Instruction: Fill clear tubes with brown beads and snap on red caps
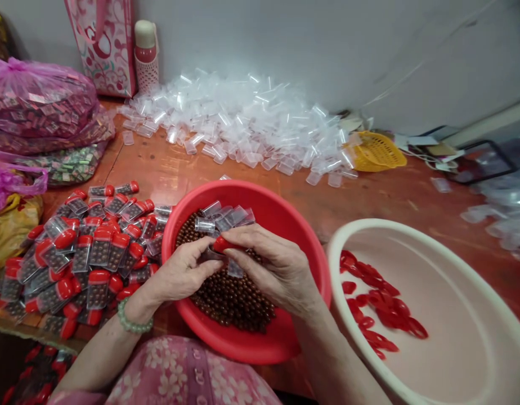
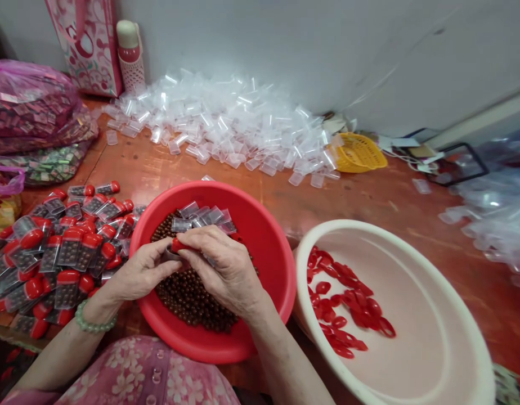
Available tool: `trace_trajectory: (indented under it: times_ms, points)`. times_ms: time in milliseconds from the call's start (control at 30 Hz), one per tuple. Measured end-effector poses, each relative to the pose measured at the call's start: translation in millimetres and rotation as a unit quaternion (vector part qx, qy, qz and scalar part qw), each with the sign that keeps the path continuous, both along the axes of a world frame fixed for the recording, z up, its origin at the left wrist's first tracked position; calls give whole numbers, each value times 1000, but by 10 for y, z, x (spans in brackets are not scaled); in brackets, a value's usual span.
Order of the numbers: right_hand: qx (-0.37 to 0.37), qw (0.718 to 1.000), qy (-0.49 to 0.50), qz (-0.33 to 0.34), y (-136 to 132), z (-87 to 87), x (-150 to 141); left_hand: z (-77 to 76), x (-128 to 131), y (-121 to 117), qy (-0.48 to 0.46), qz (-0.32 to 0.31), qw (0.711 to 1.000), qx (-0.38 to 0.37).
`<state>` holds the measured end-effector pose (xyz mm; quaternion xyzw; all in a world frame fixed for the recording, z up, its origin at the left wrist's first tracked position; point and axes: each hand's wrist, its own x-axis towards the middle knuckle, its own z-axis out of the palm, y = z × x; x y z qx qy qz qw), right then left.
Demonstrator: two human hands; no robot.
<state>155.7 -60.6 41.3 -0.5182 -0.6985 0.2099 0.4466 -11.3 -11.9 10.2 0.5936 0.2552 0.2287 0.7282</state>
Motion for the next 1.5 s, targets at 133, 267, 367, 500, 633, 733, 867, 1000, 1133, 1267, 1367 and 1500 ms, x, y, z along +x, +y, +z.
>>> trace_trajectory:
  times_ms: [133, 267, 367, 500, 633, 733, 867, 1000, 1133, 1267, 1367, 1500]
  points:
    - [-3, 999, -39, 13, -60, 16, 119, -13, -1, 14, 38, 4, 999, 28]
    - [-29, 995, -92, 1, -150, 83, 286, -26, 6, 23, 50, 14, 998, 19]
    - [-19, 996, -89, -25, -152, 118, 305, -31, 12, 27, 48, 18, 999, 18]
    - [-2, 999, -41, -25, -60, 100, 140, -20, 18, 27, 40, 8, 999, 23]
    - [4, 1000, -27, 3, 8, 55, -13, -19, 18, 30, -4, 5, 999, 36]
    - [-1, 1000, -29, -3, -10, 29, -9, -36, 11, 30, -8, 7, 1000, 24]
    - [-19, 1000, 9, -20, -73, -10, 71, -51, -3, 29, 6, 11, 1000, -25]
    - [-31, 993, 84, -79, -100, -59, 64, -26, -26, 33, -48, 4, 991, -126]
    - [-15, 980, 163, -117, -92, -89, -22, 5, -30, 40, -46, 7, 995, -87]
    - [-7, 974, 189, -122, -89, -98, -78, 5, -3, 42, -33, 34, 999, -27]
    - [-2, 973, 194, -124, -93, -110, -93, 8, 13, 36, -36, 34, 999, -17]
    - [1, 973, 200, -119, -91, -129, -116, 20, 25, 30, -50, 28, 998, -25]
